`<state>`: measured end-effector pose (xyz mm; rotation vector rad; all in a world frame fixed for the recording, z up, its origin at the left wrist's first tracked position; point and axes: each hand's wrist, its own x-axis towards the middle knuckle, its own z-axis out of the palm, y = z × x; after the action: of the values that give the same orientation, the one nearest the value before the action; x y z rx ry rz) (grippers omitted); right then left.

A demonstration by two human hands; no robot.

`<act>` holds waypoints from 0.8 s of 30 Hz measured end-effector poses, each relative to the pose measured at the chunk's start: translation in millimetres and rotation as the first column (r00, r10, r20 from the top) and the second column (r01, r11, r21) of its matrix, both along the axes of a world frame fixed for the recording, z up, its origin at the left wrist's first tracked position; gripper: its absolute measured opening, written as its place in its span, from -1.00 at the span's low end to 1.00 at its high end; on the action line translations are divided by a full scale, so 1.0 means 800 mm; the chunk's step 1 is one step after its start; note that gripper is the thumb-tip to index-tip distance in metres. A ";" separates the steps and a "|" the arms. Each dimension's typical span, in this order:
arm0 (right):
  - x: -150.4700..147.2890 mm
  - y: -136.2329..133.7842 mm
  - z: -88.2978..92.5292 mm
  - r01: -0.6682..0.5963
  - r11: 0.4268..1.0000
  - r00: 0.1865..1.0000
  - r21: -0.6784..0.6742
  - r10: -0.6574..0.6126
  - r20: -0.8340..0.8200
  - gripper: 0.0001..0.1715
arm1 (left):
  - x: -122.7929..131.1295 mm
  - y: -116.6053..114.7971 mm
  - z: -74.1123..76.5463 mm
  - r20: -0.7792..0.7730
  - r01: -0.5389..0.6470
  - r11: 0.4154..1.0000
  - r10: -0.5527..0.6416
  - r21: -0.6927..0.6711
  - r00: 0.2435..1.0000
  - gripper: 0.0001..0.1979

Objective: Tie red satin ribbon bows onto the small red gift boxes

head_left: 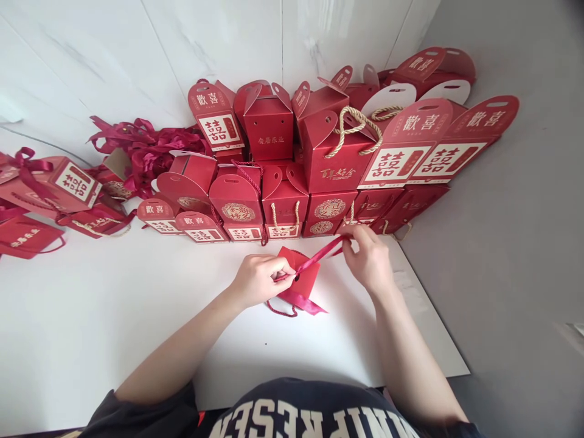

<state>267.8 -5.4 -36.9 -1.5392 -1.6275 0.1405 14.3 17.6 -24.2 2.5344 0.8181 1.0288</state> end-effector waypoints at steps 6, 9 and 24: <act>0.049 -0.025 0.042 -0.253 0.881 0.920 -0.400 0.347 0.182 -0.46 | -0.002 0.001 0.002 -0.018 0.018 1.000 -0.018 -0.015 1.000 -0.89; 0.034 -0.028 0.064 -0.561 0.735 0.821 -0.382 0.555 -0.138 -0.63 | -0.002 0.002 0.003 -0.031 0.023 1.000 -0.023 -0.015 0.999 -0.90; -0.007 0.008 0.039 -0.612 0.552 0.787 -0.567 0.349 -0.509 -0.44 | -0.001 0.000 0.005 -0.080 0.005 1.000 -0.007 -0.018 0.997 -0.87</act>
<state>261.9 1.3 -6.0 -1.3962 -1.7582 1.4423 13.4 17.5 -20.1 2.5760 0.8367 0.9200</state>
